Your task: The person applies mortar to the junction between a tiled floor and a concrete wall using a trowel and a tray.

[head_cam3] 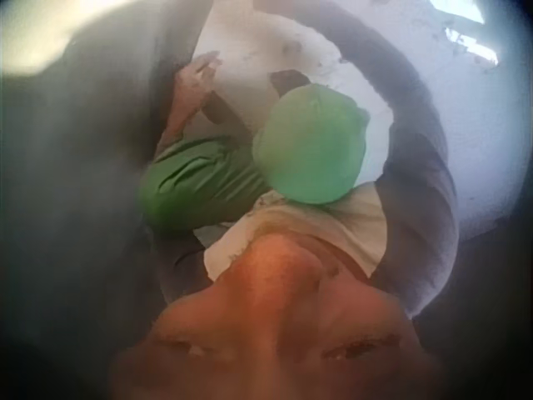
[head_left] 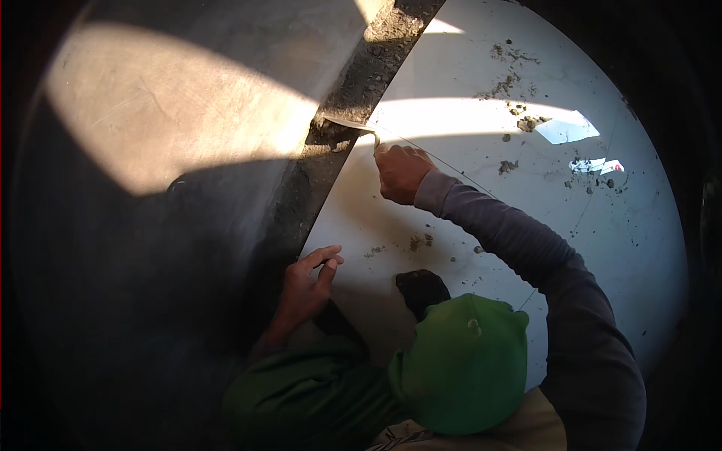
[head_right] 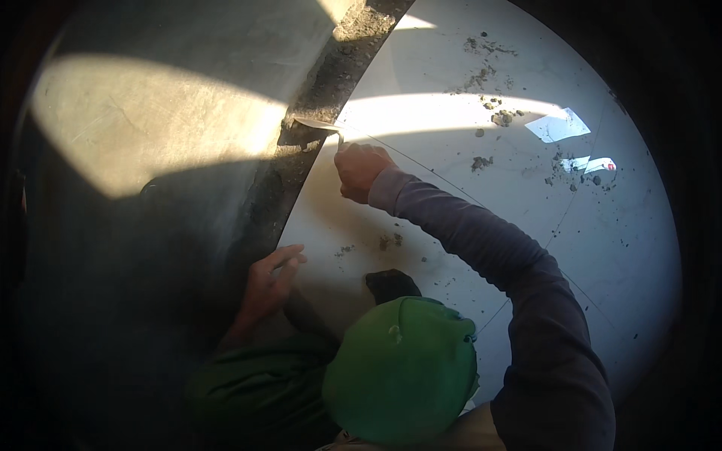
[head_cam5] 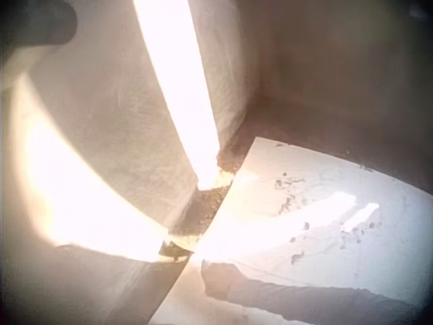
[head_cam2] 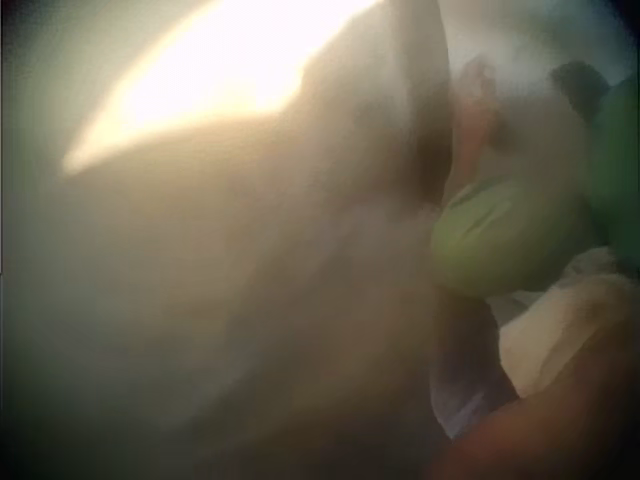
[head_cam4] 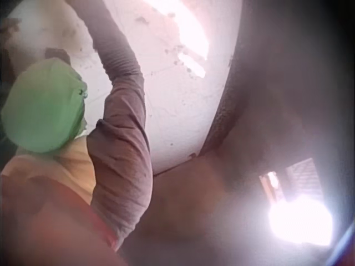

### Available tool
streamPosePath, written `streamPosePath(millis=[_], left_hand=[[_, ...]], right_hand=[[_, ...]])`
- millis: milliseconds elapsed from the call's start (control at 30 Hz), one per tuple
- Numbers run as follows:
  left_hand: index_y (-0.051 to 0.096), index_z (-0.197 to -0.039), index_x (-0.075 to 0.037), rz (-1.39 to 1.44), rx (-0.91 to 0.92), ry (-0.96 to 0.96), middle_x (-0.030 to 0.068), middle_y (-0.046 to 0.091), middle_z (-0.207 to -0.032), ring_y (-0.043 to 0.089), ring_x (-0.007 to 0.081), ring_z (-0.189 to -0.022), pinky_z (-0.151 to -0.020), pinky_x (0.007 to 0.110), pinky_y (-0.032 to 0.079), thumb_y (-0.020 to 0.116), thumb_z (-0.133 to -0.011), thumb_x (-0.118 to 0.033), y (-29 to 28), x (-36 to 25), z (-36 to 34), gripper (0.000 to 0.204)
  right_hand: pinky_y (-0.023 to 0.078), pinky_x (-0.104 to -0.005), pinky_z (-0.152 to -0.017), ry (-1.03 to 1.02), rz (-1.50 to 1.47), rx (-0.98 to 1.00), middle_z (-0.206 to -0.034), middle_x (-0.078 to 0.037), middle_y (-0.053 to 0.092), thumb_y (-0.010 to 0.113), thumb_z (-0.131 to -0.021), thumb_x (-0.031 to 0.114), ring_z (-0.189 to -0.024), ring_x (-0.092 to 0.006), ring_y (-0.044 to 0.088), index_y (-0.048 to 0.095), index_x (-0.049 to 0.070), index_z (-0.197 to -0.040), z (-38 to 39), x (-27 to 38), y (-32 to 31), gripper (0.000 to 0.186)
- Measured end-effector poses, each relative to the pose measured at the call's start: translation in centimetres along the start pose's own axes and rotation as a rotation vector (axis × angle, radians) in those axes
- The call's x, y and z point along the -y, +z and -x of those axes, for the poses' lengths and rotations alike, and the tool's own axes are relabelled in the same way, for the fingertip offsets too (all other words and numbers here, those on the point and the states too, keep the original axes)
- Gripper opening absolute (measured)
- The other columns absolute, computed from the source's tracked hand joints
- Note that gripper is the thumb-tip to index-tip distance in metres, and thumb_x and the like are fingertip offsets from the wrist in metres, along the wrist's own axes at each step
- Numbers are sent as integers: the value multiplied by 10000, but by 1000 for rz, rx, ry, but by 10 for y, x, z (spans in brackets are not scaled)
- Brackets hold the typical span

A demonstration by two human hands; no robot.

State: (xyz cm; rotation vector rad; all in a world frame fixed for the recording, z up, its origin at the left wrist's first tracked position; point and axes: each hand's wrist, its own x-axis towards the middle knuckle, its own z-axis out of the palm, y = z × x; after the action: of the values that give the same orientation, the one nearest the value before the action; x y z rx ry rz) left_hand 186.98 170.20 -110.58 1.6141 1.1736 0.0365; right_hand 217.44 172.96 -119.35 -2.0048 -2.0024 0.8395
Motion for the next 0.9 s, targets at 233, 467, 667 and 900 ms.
streamPosePath(millis=[233, 467, 667, 900], left_hand=[[747, -1274, 32, -113, -75, 169, 201, 802, -1139, 789, 302, -1081, -941, 396, 596, 667, -1064, -95, 20, -116, 6, 258], [754, -1245, 22, -76, -132, 260, 223, 787, -1160, 783, 341, -1081, -962, 402, 590, 682, -1043, -97, 8, -127, -3, 245], [758, -1255, 24, 15, -174, 226, 199, 792, -1164, 770, 272, -1101, -983, 376, 575, 661, -1055, -99, -13, -90, -22, 254], [724, -1347, 29, 128, -453, 138, 102, 772, -1138, 696, 132, -1098, -1014, 294, 539, 641, -1110, -106, -66, -50, -39, 285]], right_hand=[[612, -499, -909, 80, -230, -122, -991, -265, 749, 704, -841, 195, -961, -447, 760, 746, -48, -911, 17, 7, -17, 256], [633, -479, -849, -215, -295, -80, -1085, -259, 730, 737, -914, 208, -1010, -420, 772, 758, -46, -921, 49, 60, 26, 256], [626, -511, -860, -66, -358, -208, -1029, -249, 729, 755, -913, 204, -1011, -433, 760, 727, -50, -1021, 36, 101, 58, 277], [632, -514, -863, 163, -133, -88, -1006, -242, 731, 738, -879, 117, -971, -429, 765, 698, -62, -1039, 0, 83, 28, 243]])
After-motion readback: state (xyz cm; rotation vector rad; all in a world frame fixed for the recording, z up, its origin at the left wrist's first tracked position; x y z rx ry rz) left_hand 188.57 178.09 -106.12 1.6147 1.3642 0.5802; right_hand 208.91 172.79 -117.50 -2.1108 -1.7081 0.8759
